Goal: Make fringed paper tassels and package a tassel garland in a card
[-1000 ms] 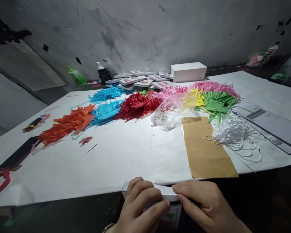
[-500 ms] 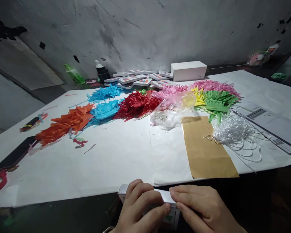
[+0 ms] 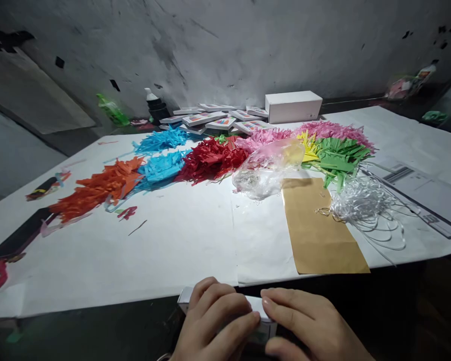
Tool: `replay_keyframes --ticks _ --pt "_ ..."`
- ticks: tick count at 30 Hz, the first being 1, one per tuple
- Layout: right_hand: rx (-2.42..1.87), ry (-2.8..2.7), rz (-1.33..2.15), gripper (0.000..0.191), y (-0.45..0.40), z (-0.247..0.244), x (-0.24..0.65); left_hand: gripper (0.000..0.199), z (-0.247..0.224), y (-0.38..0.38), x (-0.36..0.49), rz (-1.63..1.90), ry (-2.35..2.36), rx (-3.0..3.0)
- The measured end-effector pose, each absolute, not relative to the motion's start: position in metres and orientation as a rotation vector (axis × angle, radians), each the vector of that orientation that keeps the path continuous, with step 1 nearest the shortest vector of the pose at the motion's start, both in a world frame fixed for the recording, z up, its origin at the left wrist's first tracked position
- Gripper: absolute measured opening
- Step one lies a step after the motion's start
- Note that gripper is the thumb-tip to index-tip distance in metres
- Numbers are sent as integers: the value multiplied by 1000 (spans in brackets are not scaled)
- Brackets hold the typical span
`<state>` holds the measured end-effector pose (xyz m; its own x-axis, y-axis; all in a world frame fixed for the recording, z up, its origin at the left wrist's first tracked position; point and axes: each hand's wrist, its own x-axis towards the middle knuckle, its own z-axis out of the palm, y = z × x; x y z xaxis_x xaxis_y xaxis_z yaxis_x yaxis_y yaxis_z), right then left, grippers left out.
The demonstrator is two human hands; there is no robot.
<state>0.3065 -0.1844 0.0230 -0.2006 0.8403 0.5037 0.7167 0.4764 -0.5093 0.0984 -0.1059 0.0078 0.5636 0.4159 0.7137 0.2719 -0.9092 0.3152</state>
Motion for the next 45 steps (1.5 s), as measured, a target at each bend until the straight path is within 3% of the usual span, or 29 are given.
replay_keyframes --ticks 5,10,14,19,23,26,30,36,41,45 --pt "-1284 -1798 189 16 -185 3 297 23 9 -94 78 1228 695 2650" --pt "-1236 -1729 281 20 -178 -4 286 23 16 -79 57 955 584 2614" --pt "-1270 -1701 287 26 -176 -13 285 23 13 -76 55 1006 544 2452" --pt "-1360 -1610 184 21 -161 -9 291 24 12 -56 53 1060 573 2015" --pt "-1403 -1686 -81 54 -136 15 278 8 37 4 47 1262 819 1679" --pt "-1259 -2009 -162 69 -112 16 246 27 42 60 47 1081 962 1352" --pt "-1333 -2391 25 93 -78 -31 200 38 7 104 52 1049 1075 1270" --pt "-1312 -2517 156 97 -55 -89 188 41 -51 106 49 1103 1212 1224" --pt "-1186 -2581 125 101 -39 -92 202 36 -60 108 42 1131 1281 1243" --pt "-1357 -2527 230 98 -21 -88 207 39 -63 112 40 1134 1318 1252"
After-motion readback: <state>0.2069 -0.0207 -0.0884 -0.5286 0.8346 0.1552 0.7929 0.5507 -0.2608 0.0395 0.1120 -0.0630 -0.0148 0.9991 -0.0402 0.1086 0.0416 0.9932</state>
